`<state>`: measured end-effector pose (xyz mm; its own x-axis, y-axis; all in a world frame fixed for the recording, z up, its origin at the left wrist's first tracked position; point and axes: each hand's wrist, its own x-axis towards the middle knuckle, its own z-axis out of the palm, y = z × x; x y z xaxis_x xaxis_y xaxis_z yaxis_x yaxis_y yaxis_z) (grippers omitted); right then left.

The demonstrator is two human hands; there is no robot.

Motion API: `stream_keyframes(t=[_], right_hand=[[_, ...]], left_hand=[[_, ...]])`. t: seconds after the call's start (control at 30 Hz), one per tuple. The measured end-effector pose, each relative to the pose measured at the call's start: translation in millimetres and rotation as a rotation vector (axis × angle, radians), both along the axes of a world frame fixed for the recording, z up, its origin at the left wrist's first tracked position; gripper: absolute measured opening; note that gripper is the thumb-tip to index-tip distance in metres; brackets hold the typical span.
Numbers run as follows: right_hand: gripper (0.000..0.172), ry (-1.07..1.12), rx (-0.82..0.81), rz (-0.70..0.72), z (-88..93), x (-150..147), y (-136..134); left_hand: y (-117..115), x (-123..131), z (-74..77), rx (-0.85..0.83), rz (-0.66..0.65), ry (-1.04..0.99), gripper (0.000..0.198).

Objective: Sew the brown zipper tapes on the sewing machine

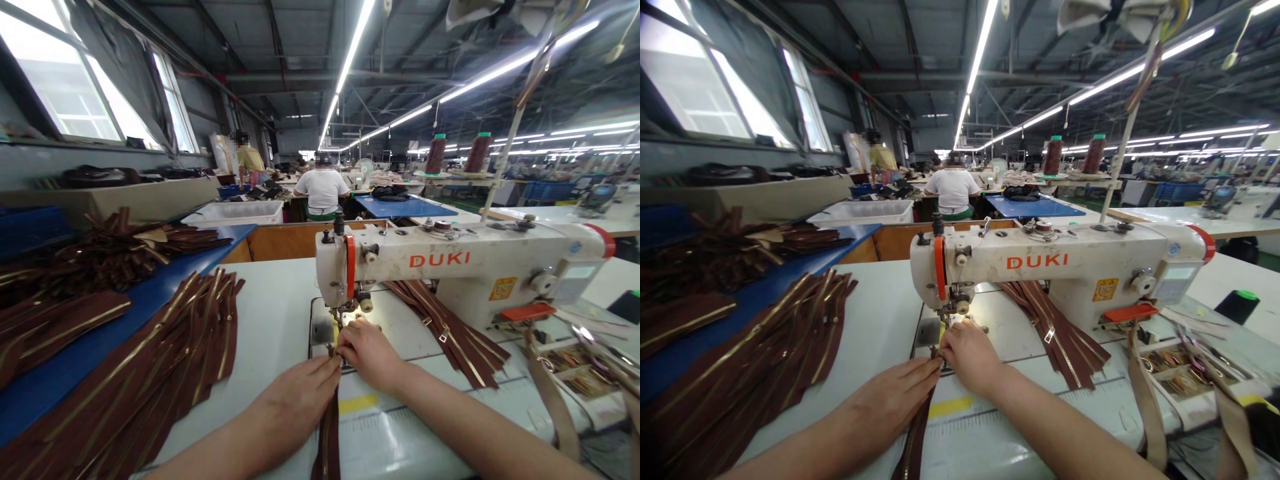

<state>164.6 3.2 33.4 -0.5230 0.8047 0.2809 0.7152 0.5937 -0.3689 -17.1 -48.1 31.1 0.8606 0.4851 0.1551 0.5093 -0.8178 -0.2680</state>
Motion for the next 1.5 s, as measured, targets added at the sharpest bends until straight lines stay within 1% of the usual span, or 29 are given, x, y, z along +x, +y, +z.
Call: stream_keyframes(t=[0.1,0.17,0.3,0.4,0.53,0.63,0.83,1.0,1.13,1.3,1.5], right_hand=[[0.012,0.098,-0.019,-0.041,-1.7,2,1],[0.014,0.154,-0.027,-0.033,-3.1,7,-1],[0.016,0.210,0.021,0.106,-10.3,22,-12],[0.016,0.229,0.050,0.176,-13.2,31,-23],[0.017,0.134,0.095,0.230,-6.4,32,-31],[0.018,0.030,0.160,0.235,-2.8,28,-32],[0.017,-0.094,0.258,0.242,-8.4,26,-28],[0.019,-0.133,0.267,0.241,-5.6,26,-26],[0.016,-0.147,0.318,0.260,-6.7,26,-17],[0.012,-0.131,0.366,0.262,-11.3,24,-7],[0.015,-0.093,0.358,0.229,-11.5,24,-4]], left_hand=[[0,0,-2.5,0.041,-0.007,0.033,0.044],[1,1,-4.5,0.043,-0.005,0.028,0.044],[8,5,-8.2,0.060,0.026,0.014,0.041],[13,10,-9.8,0.080,0.040,0.003,0.037],[18,14,-9.5,0.081,0.057,-0.013,0.035],[20,16,-8.9,0.064,0.087,-0.026,0.037],[19,20,-8.1,0.070,0.144,-0.092,0.038],[20,23,-2.9,0.088,0.120,-0.099,0.036],[24,24,-0.3,0.106,0.129,-0.152,0.034],[32,24,-4.9,0.093,0.111,-0.248,0.032],[40,22,-10.2,0.095,0.092,-0.286,0.033]])
